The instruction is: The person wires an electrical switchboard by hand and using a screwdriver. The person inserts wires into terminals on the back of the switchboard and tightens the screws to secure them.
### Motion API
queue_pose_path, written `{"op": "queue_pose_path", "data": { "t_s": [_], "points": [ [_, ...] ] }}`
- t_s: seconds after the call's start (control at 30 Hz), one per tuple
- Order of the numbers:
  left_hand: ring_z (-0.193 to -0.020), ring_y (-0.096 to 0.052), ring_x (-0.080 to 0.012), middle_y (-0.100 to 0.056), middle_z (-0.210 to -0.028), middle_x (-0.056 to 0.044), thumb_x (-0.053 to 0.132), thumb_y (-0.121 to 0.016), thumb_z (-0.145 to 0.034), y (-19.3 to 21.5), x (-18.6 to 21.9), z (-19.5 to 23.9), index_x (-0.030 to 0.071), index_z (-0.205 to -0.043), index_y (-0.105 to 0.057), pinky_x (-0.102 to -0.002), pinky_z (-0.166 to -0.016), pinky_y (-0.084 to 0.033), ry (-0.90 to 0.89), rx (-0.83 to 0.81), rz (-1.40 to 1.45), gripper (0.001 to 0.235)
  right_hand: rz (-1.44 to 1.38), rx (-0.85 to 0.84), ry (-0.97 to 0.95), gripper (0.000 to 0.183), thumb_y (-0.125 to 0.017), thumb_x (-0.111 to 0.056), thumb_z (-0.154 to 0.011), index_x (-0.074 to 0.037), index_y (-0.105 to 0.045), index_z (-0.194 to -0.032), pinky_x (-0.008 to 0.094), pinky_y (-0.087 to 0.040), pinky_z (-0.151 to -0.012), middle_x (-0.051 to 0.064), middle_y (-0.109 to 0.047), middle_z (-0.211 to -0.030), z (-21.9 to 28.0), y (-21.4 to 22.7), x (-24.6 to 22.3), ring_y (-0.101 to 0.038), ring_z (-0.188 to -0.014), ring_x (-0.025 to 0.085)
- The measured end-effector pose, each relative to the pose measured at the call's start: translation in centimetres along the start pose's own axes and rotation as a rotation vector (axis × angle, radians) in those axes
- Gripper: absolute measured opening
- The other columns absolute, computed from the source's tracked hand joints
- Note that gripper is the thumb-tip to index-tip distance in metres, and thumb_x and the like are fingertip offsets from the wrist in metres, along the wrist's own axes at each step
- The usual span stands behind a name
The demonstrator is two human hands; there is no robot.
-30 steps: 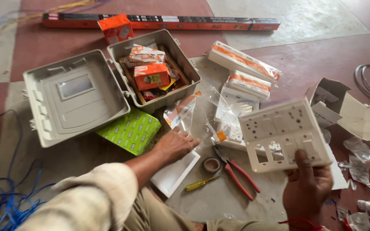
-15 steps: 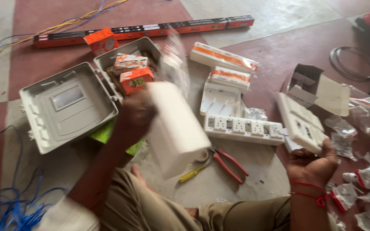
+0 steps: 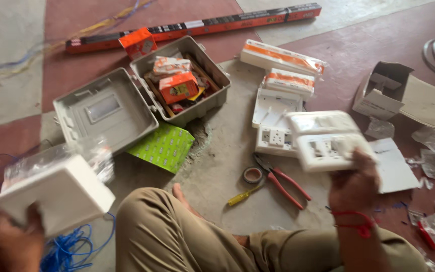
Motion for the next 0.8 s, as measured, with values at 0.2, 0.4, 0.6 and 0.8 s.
{"op": "queue_pose_path", "data": {
  "t_s": [0.2, 0.4, 0.6, 0.8],
  "points": [
    [-0.083, -0.066, -0.0322, -0.066, -0.096, -0.019, 0.019, -0.076, -0.099, 2.0, 2.0, -0.3, -0.001, -0.1, -0.061, -0.041, -0.074, -0.053, -0.027, 0.062, 0.053, 0.024, 0.138, -0.143, 0.108, 0.019, -0.069, -0.015, -0.101, -0.004, -0.065, -0.116, 0.023, -0.044, -0.063, 0.002, -0.066, -0.099, 0.2, -0.8, 1.4, -0.061, -0.081, 0.01],
    [-0.092, -0.066, -0.0283, -0.067, -0.109, -0.017, 0.009, -0.077, -0.095, 1.7, 11.8, -2.9, 0.001, -0.103, -0.062, -0.037, -0.078, -0.054, -0.417, 0.088, 0.244, 0.019, 0.179, -0.17, 0.101, 0.027, -0.063, -0.021, -0.103, -0.002, -0.064, -0.122, 0.025, -0.054, -0.078, 0.005, -0.068, -0.109, -0.4, -1.2, 0.4, -0.067, -0.095, 0.013],
    [-0.108, -0.066, -0.0378, -0.071, -0.115, -0.018, 0.023, -0.082, -0.079, -9.0, 32.3, 0.1, 0.005, -0.119, -0.069, -0.046, -0.093, -0.049, -0.705, -0.621, 0.714, 0.045, -0.169, -0.006, -0.036, 0.051, -0.061, -0.033, -0.082, -0.01, -0.065, -0.127, 0.04, -0.065, -0.089, 0.007, -0.074, -0.118, -4.2, 2.5, -3.1, -0.076, -0.107, 0.023],
    [-0.13, -0.052, -0.0341, -0.056, -0.136, -0.011, 0.043, -0.091, -0.068, -22.0, 47.5, 4.0, 0.007, -0.138, -0.049, -0.056, -0.103, -0.044, -0.978, -0.894, 0.201, 0.089, -0.476, -0.018, 0.078, 0.049, -0.071, -0.027, -0.096, -0.004, -0.067, -0.139, 0.045, -0.052, -0.091, 0.012, -0.068, -0.132, -7.9, 10.6, -3.7, -0.067, -0.117, 0.032]
  ]
}}
Point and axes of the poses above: each hand's wrist, its own z-axis away from the middle knuckle, its own y-axis out of the back of the hand, x = y × z, the point moved 2 cm from there along -z, towards the middle knuckle
